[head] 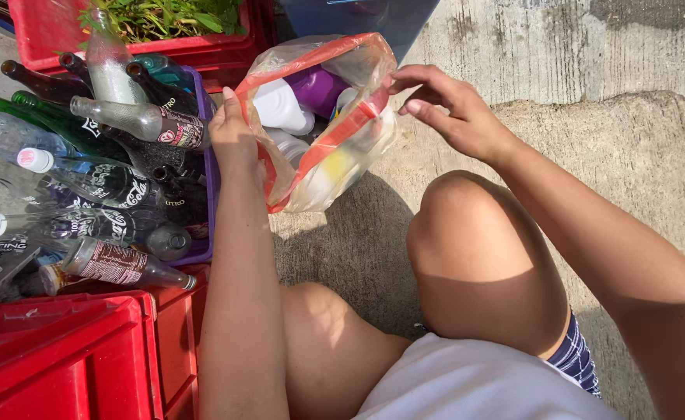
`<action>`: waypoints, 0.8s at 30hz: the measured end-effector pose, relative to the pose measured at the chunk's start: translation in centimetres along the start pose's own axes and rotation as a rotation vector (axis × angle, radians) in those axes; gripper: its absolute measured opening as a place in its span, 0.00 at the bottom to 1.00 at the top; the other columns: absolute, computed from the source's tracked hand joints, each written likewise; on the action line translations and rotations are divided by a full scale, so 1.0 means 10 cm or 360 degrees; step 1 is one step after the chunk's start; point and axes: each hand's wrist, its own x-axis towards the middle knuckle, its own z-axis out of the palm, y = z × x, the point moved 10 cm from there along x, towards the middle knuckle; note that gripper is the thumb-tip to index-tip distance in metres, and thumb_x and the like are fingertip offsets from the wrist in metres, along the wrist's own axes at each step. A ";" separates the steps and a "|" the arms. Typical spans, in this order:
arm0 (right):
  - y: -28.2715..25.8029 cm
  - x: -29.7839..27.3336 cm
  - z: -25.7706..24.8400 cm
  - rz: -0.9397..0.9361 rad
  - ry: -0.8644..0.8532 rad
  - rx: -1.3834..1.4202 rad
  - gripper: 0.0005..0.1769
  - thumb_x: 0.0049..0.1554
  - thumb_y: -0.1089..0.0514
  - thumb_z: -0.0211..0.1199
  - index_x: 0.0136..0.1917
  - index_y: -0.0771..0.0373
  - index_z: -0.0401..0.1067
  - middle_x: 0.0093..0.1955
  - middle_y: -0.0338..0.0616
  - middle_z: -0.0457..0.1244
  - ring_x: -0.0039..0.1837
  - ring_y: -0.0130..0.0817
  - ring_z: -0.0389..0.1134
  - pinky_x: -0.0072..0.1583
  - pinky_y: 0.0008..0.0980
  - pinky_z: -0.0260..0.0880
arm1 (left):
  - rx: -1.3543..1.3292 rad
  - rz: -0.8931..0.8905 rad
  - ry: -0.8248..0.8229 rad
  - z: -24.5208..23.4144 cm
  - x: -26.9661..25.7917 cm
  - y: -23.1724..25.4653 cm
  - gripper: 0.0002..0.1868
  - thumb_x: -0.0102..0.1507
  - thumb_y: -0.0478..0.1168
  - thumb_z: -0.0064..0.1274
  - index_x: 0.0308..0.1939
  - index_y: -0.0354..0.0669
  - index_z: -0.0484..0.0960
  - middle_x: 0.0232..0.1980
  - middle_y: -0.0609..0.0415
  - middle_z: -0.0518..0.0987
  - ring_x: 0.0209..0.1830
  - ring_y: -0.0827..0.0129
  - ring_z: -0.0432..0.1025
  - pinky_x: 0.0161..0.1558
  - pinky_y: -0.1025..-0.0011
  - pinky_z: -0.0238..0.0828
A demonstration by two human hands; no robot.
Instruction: The person picks up plastic containers and glass bottles and places them into plastic bags by hand.
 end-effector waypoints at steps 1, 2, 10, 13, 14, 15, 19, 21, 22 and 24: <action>0.29 -0.50 -0.45 0.0172 0.0608 0.0413 0.18 0.73 0.60 0.47 0.75 0.60 0.56 0.62 0.49 0.65 0.54 0.31 0.68 0.65 0.36 0.72 | -0.0017 0.0010 -0.0022 -0.01 -0.03 -0.01 0.22 0.73 0.54 0.42 0.42 0.39 0.81 0.29 0.61 0.75 0.22 0.78 0.65 0.24 0.76 0.61; 0.48 -1.03 -0.66 0.0247 0.1188 0.0117 0.16 0.76 0.61 0.48 0.74 0.63 0.57 0.60 0.47 0.60 0.57 0.29 0.64 0.64 0.35 0.71 | -0.0042 0.0057 -0.0025 -0.03 -0.03 0.03 0.22 0.74 0.53 0.43 0.44 0.38 0.83 0.31 0.61 0.76 0.25 0.79 0.67 0.27 0.76 0.63; -0.23 0.68 0.15 -0.0361 0.0418 -0.0090 0.13 0.81 0.55 0.50 0.68 0.70 0.60 0.49 0.48 0.65 0.48 0.28 0.66 0.53 0.26 0.70 | -0.0231 0.0024 0.0034 -0.38 -0.01 0.08 0.22 0.71 0.55 0.44 0.38 0.40 0.80 0.23 0.62 0.71 0.15 0.77 0.61 0.17 0.74 0.56; -1.00 1.64 1.10 -0.0523 0.0072 -0.0112 0.13 0.77 0.57 0.54 0.59 0.71 0.69 0.46 0.47 0.66 0.47 0.27 0.68 0.51 0.27 0.70 | -0.0342 0.0110 0.0090 -0.55 0.07 0.13 0.22 0.72 0.53 0.43 0.41 0.39 0.82 0.29 0.60 0.78 0.22 0.76 0.68 0.25 0.74 0.64; -1.16 1.78 1.52 -0.0513 -0.0054 -0.0127 0.13 0.75 0.56 0.55 0.56 0.71 0.70 0.44 0.45 0.67 0.45 0.26 0.68 0.49 0.27 0.71 | -0.0358 0.0139 0.0136 -0.72 0.07 0.10 0.22 0.72 0.52 0.43 0.43 0.38 0.82 0.31 0.59 0.81 0.26 0.75 0.72 0.29 0.74 0.69; -1.30 1.85 1.87 -0.0506 -0.0180 -0.0143 0.13 0.73 0.56 0.56 0.53 0.70 0.71 0.42 0.43 0.67 0.44 0.25 0.69 0.47 0.27 0.71 | -0.0354 0.0191 0.0163 -0.83 0.11 0.08 0.21 0.73 0.52 0.44 0.43 0.37 0.82 0.31 0.59 0.77 0.26 0.75 0.69 0.28 0.74 0.66; -1.70 2.08 2.87 -0.0496 -0.0295 -0.0103 0.12 0.72 0.55 0.57 0.53 0.67 0.72 0.40 0.41 0.68 0.42 0.24 0.70 0.46 0.28 0.71 | -0.0816 0.0366 0.0250 -1.21 0.12 0.13 0.21 0.75 0.50 0.43 0.52 0.33 0.79 0.42 0.53 0.78 0.37 0.71 0.72 0.36 0.70 0.69; -1.84 2.23 3.25 -0.0513 -0.0286 -0.0108 0.11 0.72 0.54 0.58 0.55 0.65 0.73 0.40 0.41 0.69 0.42 0.26 0.70 0.47 0.29 0.70 | -0.0567 0.0208 0.0238 -1.24 0.01 0.14 0.23 0.73 0.52 0.43 0.59 0.35 0.76 0.49 0.50 0.78 0.43 0.68 0.75 0.41 0.63 0.72; -1.89 2.28 3.58 -0.0531 -0.0458 -0.0213 0.12 0.69 0.53 0.60 0.55 0.64 0.73 0.41 0.43 0.69 0.43 0.29 0.71 0.47 0.31 0.70 | -0.0417 0.0166 0.0289 -1.29 -0.07 0.17 0.24 0.73 0.53 0.43 0.58 0.35 0.77 0.47 0.48 0.79 0.42 0.66 0.75 0.41 0.63 0.72; -1.95 2.37 4.27 -0.0574 -0.0777 -0.0428 0.16 0.63 0.49 0.64 0.57 0.63 0.73 0.42 0.47 0.70 0.43 0.37 0.72 0.46 0.36 0.71 | -0.0107 0.0067 0.0371 -1.32 -0.16 0.21 0.25 0.72 0.54 0.42 0.58 0.36 0.79 0.44 0.45 0.81 0.40 0.62 0.77 0.41 0.62 0.73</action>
